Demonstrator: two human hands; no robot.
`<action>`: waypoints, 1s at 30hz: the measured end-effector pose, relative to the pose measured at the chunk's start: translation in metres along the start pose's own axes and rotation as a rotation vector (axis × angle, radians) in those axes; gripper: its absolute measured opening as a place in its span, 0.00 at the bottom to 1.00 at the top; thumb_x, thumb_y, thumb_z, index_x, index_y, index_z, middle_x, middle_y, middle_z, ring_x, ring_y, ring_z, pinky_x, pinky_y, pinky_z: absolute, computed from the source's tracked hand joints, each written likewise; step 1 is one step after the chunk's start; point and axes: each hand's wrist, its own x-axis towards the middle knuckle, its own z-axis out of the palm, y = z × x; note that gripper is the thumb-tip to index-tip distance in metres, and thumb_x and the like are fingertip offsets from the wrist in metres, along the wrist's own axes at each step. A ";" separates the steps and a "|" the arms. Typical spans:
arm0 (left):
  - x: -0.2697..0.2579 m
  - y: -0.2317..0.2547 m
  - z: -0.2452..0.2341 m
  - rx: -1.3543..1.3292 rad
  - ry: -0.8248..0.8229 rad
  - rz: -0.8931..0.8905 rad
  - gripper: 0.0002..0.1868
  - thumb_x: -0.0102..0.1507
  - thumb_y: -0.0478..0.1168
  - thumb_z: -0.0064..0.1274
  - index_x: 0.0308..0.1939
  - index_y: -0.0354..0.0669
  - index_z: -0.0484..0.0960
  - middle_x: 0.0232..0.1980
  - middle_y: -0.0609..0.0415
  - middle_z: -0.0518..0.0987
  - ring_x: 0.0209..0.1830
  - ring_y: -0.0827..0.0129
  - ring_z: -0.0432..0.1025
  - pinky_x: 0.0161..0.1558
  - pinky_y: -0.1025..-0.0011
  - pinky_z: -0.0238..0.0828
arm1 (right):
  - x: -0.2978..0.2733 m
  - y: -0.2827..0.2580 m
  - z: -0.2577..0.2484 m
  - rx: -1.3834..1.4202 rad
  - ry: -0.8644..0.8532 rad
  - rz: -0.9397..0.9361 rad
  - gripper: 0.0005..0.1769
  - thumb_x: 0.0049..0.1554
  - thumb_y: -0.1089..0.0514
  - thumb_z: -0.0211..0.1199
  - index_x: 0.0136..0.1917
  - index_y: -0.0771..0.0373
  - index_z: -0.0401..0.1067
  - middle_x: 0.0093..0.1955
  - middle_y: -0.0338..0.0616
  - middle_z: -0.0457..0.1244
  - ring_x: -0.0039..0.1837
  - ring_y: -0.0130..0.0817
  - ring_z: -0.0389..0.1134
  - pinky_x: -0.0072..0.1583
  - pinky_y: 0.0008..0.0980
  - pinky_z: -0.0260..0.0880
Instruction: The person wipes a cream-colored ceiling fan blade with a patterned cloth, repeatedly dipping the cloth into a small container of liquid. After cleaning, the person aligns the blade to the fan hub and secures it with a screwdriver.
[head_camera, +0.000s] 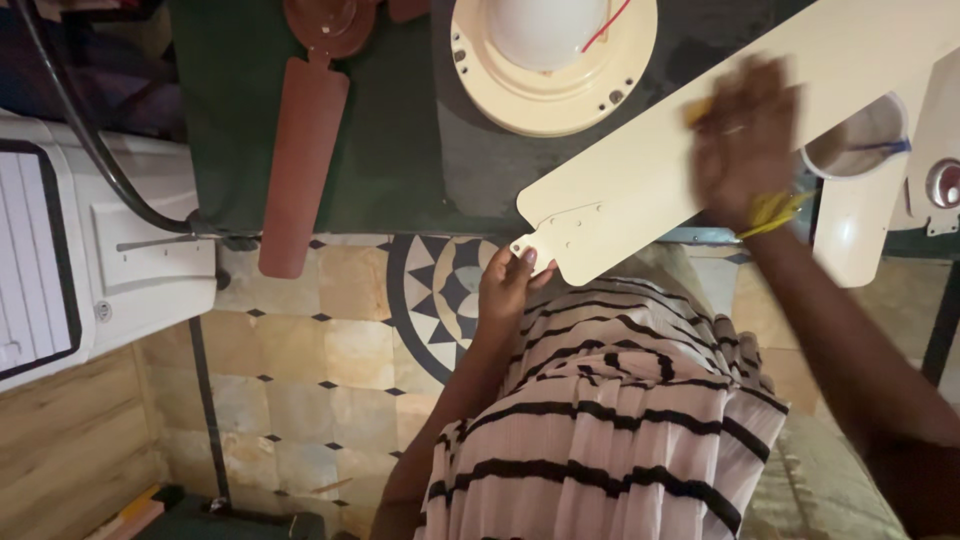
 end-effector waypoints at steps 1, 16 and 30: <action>0.001 0.000 0.000 0.007 0.003 -0.006 0.22 0.71 0.47 0.50 0.60 0.33 0.75 0.52 0.47 0.82 0.50 0.64 0.80 0.52 0.70 0.80 | -0.003 -0.024 0.007 0.058 -0.041 -0.020 0.33 0.70 0.52 0.50 0.84 0.65 0.54 0.85 0.65 0.47 0.88 0.63 0.42 0.84 0.64 0.36; 0.015 -0.016 -0.016 -0.155 -0.005 -0.055 0.19 0.73 0.48 0.45 0.55 0.33 0.75 0.50 0.46 0.78 0.49 0.59 0.78 0.56 0.59 0.81 | -0.008 -0.148 0.031 0.276 -0.071 -0.538 0.20 0.56 0.62 0.63 0.63 0.57 0.75 0.68 0.44 0.65 0.76 0.49 0.64 0.74 0.40 0.68; 0.010 -0.004 0.007 -0.196 -0.080 0.076 0.23 0.71 0.47 0.51 0.60 0.27 0.74 0.54 0.43 0.81 0.56 0.57 0.78 0.62 0.61 0.76 | 0.015 0.007 0.021 0.068 0.182 0.016 0.14 0.69 0.73 0.46 0.64 0.73 0.68 0.62 0.61 0.65 0.66 0.56 0.64 0.74 0.51 0.63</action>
